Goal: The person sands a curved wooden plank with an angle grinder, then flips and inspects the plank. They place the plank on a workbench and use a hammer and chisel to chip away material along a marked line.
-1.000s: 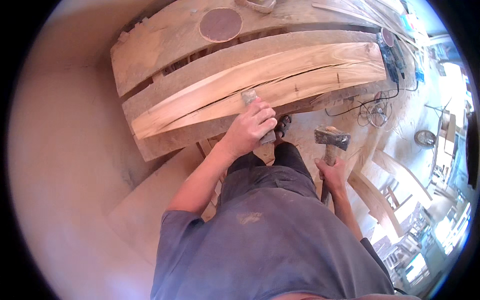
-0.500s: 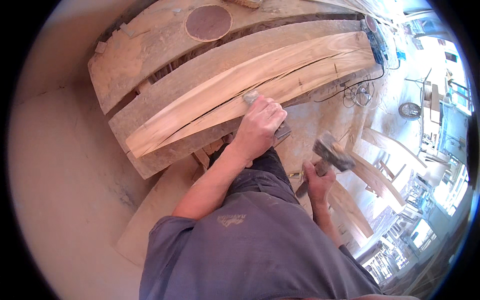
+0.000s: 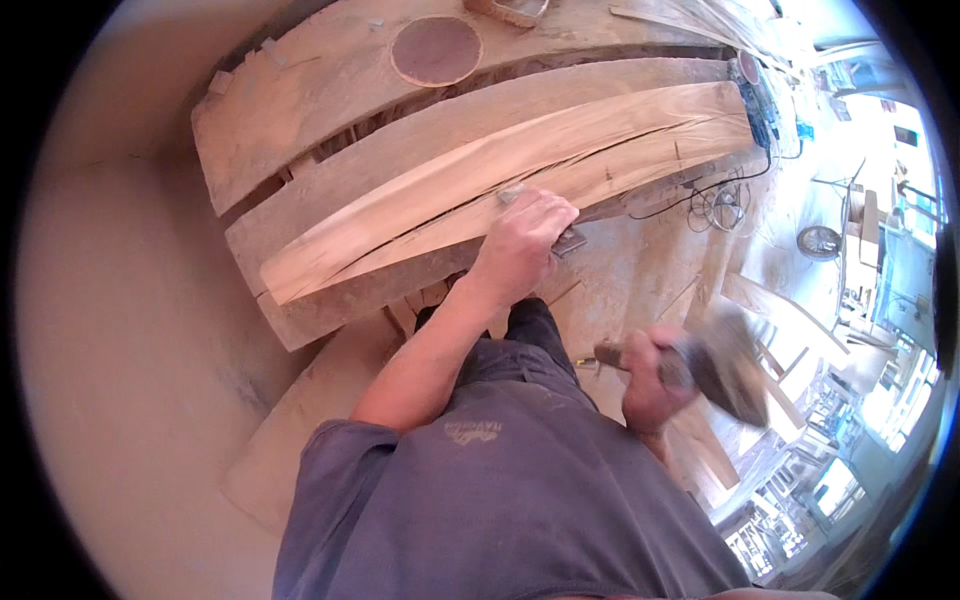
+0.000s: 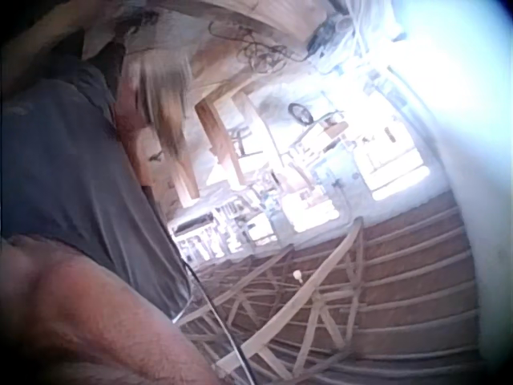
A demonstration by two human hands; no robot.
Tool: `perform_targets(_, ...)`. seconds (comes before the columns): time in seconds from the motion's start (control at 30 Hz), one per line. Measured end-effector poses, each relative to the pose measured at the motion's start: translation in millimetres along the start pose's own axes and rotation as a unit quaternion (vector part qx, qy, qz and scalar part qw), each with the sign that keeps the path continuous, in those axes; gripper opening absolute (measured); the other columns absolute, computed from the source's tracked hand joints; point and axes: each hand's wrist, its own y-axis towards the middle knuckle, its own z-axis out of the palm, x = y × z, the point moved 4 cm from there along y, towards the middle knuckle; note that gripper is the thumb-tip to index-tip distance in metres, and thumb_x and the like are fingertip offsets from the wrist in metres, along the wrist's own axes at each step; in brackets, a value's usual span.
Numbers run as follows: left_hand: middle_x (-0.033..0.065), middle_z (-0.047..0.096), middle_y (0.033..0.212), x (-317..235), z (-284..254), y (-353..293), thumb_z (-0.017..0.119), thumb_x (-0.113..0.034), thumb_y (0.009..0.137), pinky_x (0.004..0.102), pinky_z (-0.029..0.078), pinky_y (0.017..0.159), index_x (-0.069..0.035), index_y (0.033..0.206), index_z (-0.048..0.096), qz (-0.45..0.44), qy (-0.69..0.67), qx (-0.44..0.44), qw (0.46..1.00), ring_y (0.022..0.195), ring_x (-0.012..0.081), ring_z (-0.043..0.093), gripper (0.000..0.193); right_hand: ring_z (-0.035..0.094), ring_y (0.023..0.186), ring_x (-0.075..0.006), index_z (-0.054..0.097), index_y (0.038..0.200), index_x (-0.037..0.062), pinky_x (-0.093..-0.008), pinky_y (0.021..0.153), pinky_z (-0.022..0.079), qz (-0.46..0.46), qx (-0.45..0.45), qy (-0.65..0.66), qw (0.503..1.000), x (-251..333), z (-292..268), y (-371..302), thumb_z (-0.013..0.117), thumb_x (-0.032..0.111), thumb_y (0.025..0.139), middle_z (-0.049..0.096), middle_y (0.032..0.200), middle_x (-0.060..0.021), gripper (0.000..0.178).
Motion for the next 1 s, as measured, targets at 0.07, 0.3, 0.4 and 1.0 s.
perform_targets(0.07,0.0157,0.071,0.105,-1.2,0.1,2.0,0.067,0.008,0.066,0.0438,0.054,0.094,0.003,0.105,0.07,0.002,0.004,0.0,1.0,0.109,0.0348,0.065,0.04,0.062,0.07,-0.0155,0.068,0.095,0.0046,-0.0318,0.063,0.049,-0.063,-0.015,0.113,0.991,4.1,13.4,7.0,0.069,0.001,0.092,0.066,0.081,-0.0045,0.004)
perform_targets(0.3,0.0158,0.071,0.105,3.7,0.2,-2.3,0.067,0.008,0.067,0.0432,0.055,0.094,0.003,0.107,0.07,0.025,0.018,0.002,1.0,0.109,0.0345,0.065,0.04,0.063,0.074,-0.0151,0.068,0.099,0.0,-0.0328,0.067,0.051,0.113,0.104,-0.209,0.966,-52.5,11.0,32.5,0.071,0.011,0.093,0.067,0.082,-0.0035,0.013)
perform_targets(0.4,0.0165,0.071,0.109,8.9,-3.5,-0.7,0.068,0.01,0.065,0.0453,0.054,0.096,0.002,0.108,0.071,-0.015,-0.007,0.008,1.0,0.111,0.0366,0.066,0.044,0.056,0.067,-0.0116,0.063,0.105,0.0036,-0.0253,0.061,0.047,0.107,0.035,-0.059,0.992,-15.3,-5.0,15.5,0.061,0.0,0.097,0.06,0.079,-0.0029,0.009)
perform_targets(1.0,0.0085,0.069,0.097,65.2,-125.0,-51.4,0.051,0.017,0.085,0.0421,0.054,0.1,-0.002,0.096,0.064,-0.101,-0.292,-0.129,0.942,0.098,0.0256,0.068,0.026,0.07,0.071,-0.0168,0.072,0.099,-0.0021,-0.0341,0.068,0.054,0.148,0.12,-0.207,0.96,-74.3,-11.9,-13.3,0.074,0.013,0.089,0.07,0.076,-0.0134,0.018)
